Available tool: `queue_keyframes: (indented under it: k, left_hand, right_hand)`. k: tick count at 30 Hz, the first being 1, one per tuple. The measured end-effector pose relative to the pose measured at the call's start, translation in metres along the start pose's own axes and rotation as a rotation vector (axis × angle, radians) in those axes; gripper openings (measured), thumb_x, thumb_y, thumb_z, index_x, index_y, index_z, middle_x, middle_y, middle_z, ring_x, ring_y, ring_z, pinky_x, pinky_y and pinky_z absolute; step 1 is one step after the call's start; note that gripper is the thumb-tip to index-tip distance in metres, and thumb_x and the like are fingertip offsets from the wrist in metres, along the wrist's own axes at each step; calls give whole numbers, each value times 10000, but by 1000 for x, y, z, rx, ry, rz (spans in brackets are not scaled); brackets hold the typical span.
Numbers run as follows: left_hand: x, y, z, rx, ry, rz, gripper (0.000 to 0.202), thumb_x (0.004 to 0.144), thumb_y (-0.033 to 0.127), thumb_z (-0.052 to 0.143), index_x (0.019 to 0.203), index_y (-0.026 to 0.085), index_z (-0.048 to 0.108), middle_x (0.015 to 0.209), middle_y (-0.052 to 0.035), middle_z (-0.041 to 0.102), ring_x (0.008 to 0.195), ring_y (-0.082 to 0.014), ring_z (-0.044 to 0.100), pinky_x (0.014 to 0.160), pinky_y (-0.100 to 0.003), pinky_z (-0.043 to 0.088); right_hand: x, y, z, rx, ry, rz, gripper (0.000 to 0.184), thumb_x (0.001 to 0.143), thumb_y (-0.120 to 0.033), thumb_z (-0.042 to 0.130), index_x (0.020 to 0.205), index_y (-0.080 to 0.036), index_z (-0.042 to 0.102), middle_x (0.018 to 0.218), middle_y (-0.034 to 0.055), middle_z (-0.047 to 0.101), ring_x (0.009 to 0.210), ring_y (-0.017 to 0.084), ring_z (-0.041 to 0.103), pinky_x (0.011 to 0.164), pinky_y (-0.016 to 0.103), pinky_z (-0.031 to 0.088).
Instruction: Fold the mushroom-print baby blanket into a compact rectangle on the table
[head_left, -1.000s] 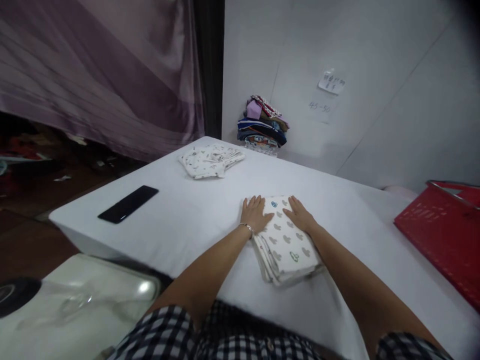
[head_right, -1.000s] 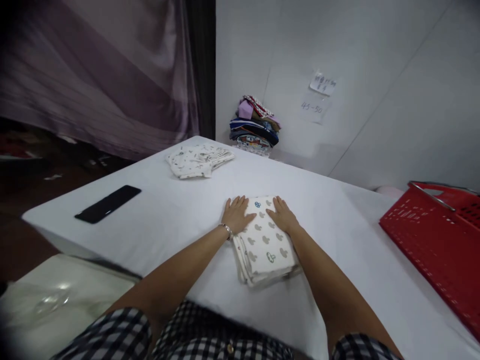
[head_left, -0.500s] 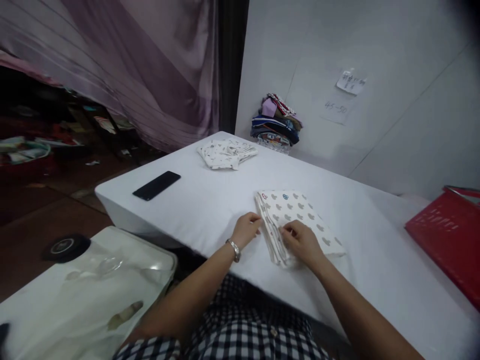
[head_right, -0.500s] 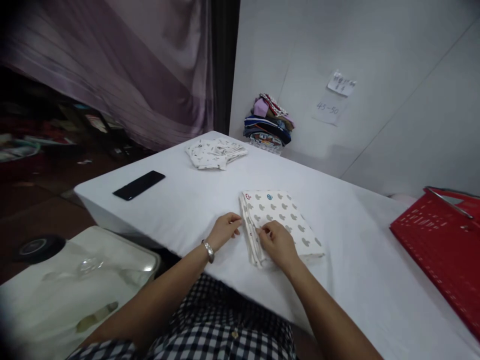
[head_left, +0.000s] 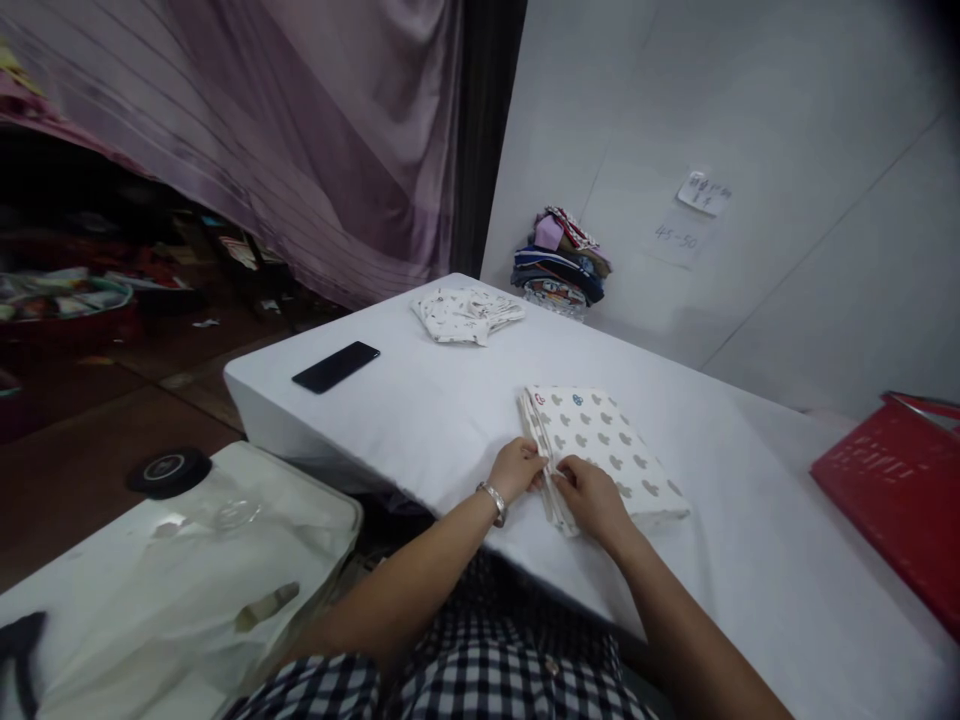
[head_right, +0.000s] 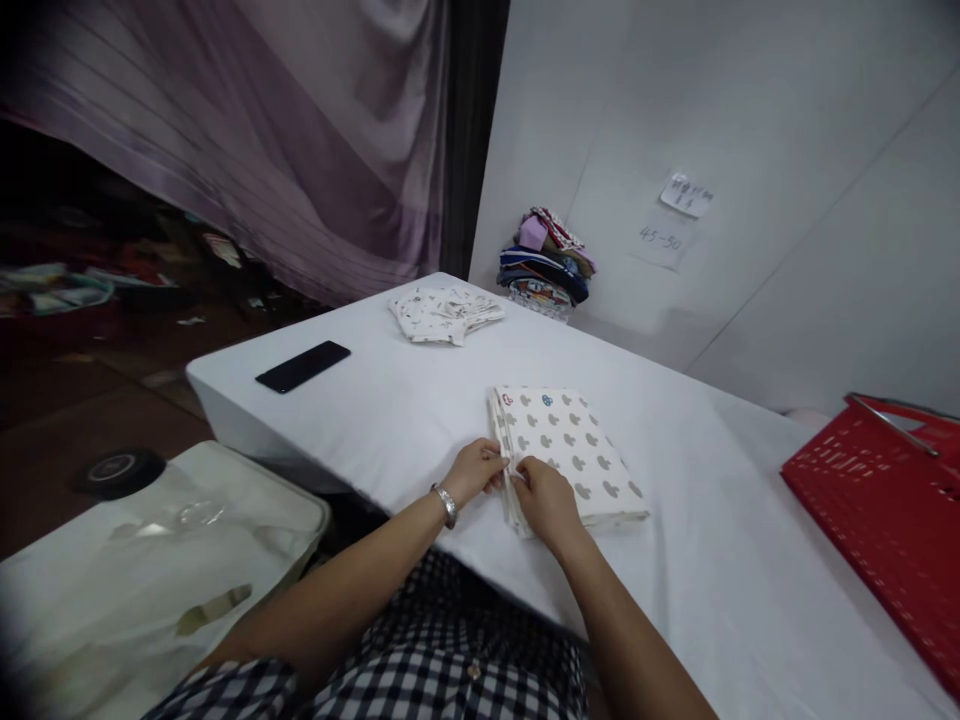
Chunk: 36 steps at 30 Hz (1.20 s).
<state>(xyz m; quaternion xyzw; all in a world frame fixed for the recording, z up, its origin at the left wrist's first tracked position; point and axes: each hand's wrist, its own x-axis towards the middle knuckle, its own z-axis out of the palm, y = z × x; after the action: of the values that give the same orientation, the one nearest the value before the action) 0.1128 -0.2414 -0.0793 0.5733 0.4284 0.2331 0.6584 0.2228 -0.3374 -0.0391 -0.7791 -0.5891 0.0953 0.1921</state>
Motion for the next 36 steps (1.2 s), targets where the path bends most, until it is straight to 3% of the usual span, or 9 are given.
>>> queue_keyframes:
  k: [7,10,13,17,21,26,32,36]
  left_hand:
    - [-3,0,1,41,60,21,191,752,171,566,937,162,517,694,17,608,444,-68,527,405,-175,390]
    - [1,0,-1,141,167,149,112,753,224,578,849,166,575,745,-3,638,570,-87,566,511,-190,436]
    - [7,3,-2,286,173,250,117,738,279,594,728,168,628,734,-10,658,699,-125,592,640,-223,445]
    - [15,13,1,442,131,171,219,704,379,612,733,170,668,726,-26,673,695,-147,594,612,-234,409]
    - [18,19,7,475,138,155,183,676,349,612,662,172,656,638,-10,640,652,-143,573,568,-228,375]
    - [19,11,8,237,202,127,118,669,247,579,627,149,630,593,16,594,600,-109,531,531,-205,359]
    - [18,3,6,240,200,90,126,668,245,567,623,144,627,563,23,565,570,-102,511,495,-200,343]
    - [27,11,3,307,179,96,115,638,245,592,638,148,653,596,10,601,605,-117,540,526,-208,359]
  right_hand:
    - [1,12,3,289,58,20,156,781,-318,481,741,-208,585,613,-17,584,564,139,517,544,241,363]
    - [5,21,10,448,81,86,179,753,-354,508,714,-194,579,607,-18,575,545,129,491,523,234,359]
    - [8,25,14,596,93,139,207,720,-383,545,673,-181,562,570,-24,541,534,119,461,514,230,346]
    - [10,24,14,692,139,162,220,695,-390,572,661,-173,563,563,-21,526,549,120,451,529,236,345]
    - [9,23,14,679,157,163,221,696,-396,570,665,-177,565,567,-18,527,558,127,451,531,241,343]
    - [5,23,15,634,152,150,253,721,-435,545,714,-182,556,582,-14,536,530,128,453,504,241,327]
    - [5,9,10,192,-1,83,201,740,-416,546,789,-220,539,525,-45,496,494,129,446,487,235,269]
    - [8,7,11,103,1,86,120,753,-336,506,780,-223,533,529,-40,498,513,134,461,501,235,272]
